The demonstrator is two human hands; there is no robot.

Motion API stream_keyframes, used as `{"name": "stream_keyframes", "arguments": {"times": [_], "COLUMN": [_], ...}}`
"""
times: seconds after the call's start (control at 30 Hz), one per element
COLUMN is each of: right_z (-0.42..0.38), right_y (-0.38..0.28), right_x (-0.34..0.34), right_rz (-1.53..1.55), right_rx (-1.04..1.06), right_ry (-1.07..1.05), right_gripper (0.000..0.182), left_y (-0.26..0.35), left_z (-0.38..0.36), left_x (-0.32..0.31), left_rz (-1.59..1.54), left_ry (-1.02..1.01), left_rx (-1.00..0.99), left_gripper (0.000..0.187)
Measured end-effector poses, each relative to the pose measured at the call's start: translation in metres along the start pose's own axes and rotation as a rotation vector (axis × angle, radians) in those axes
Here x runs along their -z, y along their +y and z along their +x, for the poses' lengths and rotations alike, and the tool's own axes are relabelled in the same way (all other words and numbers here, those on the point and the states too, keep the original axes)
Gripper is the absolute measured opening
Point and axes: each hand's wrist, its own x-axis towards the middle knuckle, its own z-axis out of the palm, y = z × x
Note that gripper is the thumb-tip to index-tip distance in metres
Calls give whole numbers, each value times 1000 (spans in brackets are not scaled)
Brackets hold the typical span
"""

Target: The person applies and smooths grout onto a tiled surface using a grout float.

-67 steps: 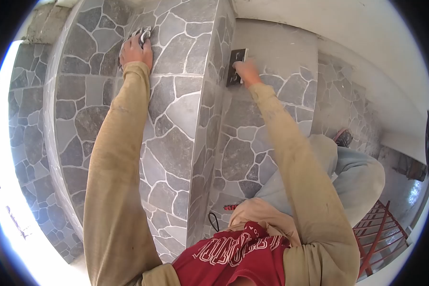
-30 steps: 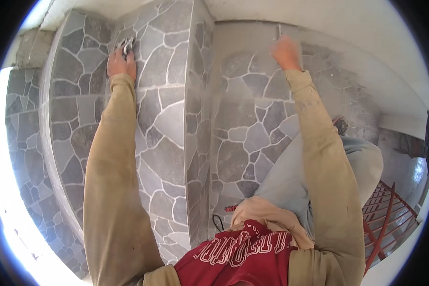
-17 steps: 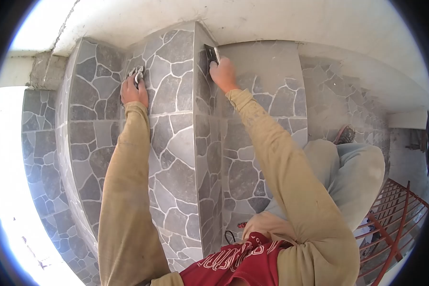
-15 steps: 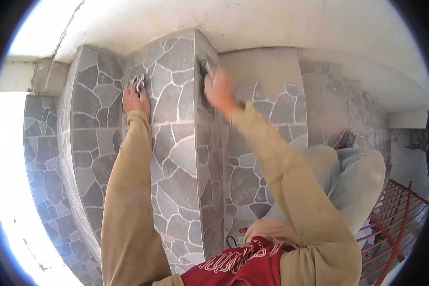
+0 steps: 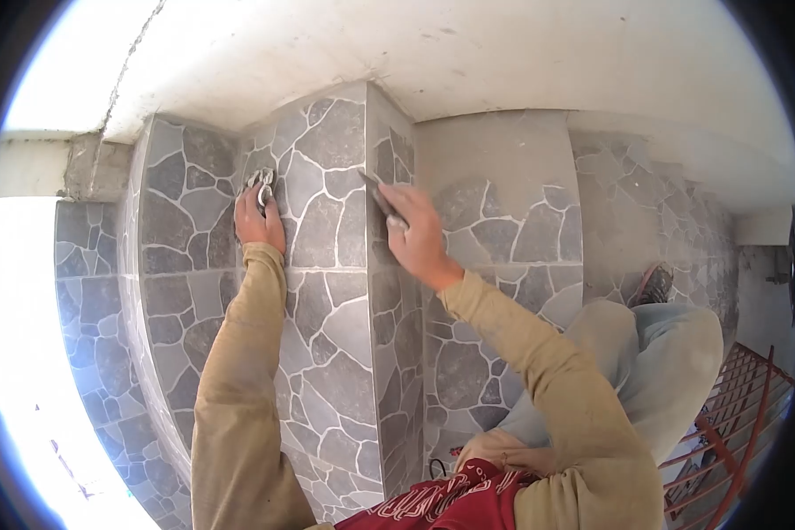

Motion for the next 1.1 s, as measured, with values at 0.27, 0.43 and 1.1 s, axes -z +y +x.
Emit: {"name": "stream_keyframes", "arguments": {"times": [0.27,0.43,1.1], "right_z": [54,14,35], "right_y": [28,17,31], "right_x": [-11,-8,36], "right_rz": [9,26,-326], "right_rx": [-2,0,-191], "right_ry": [56,0,-504], "right_gripper": [37,40,28], "left_y": [-6,1,26], "left_z": [-3,-4,-24], "left_x": [-1,2,-3], "left_rz": [-33,-29,-15], "left_ry": [-6,15,-283], "left_rx": [-17,-40,-40], "left_gripper": [35,36,54]}}
